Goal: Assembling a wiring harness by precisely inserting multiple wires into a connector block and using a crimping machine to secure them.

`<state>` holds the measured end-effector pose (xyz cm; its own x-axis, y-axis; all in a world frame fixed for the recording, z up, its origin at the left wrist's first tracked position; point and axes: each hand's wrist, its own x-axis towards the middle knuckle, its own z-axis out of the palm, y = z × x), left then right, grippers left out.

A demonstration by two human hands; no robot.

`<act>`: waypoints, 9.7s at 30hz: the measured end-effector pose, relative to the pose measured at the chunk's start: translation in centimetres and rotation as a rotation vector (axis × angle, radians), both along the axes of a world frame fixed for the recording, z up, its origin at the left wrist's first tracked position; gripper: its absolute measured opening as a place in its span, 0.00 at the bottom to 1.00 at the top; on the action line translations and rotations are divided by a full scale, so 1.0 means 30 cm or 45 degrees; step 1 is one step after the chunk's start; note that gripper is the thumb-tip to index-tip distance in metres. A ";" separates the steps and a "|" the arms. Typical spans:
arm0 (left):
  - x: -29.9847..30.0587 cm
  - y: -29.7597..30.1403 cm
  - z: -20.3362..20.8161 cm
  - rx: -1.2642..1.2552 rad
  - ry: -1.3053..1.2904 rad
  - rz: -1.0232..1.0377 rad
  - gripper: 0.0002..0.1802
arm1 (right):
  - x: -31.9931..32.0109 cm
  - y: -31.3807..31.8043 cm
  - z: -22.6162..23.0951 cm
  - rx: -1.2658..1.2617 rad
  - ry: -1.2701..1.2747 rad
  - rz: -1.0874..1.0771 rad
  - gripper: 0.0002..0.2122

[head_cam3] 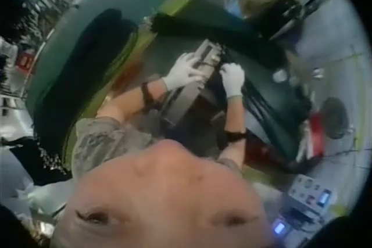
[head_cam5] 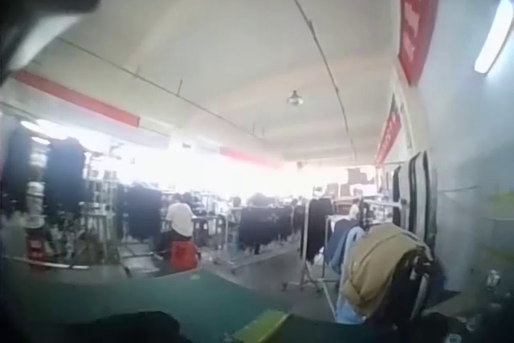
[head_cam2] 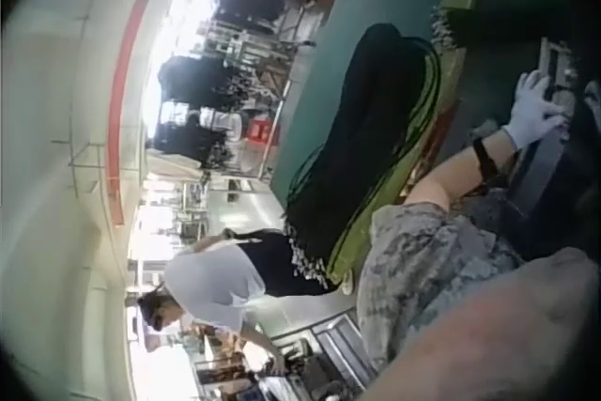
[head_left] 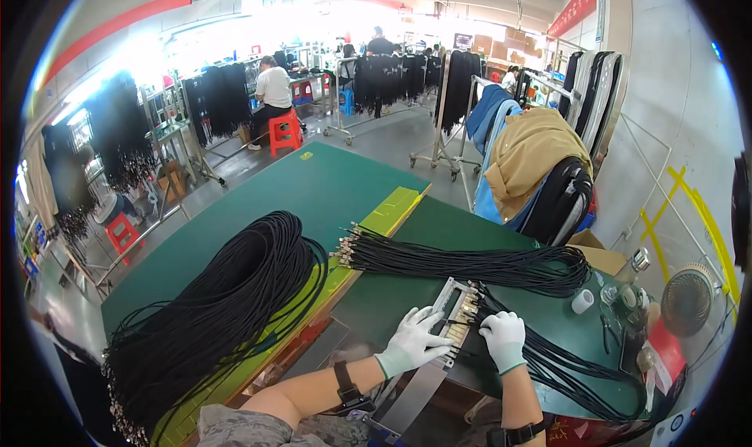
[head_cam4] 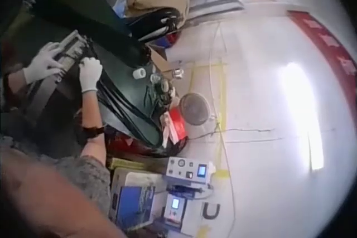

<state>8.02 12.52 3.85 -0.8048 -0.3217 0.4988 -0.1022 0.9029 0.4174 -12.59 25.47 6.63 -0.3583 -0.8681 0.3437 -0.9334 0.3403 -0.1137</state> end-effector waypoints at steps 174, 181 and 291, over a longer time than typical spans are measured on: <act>-0.017 -0.025 0.066 0.523 0.357 -0.085 0.05 | 0.185 -0.042 0.092 -0.227 -0.808 0.392 0.07; -0.040 -0.036 0.027 0.809 0.424 -0.112 0.06 | 0.227 -0.062 0.067 -0.476 -0.212 0.432 0.07; -0.061 -0.038 0.044 0.075 0.059 0.133 0.13 | 0.064 -0.011 0.018 -0.064 -0.148 0.220 0.04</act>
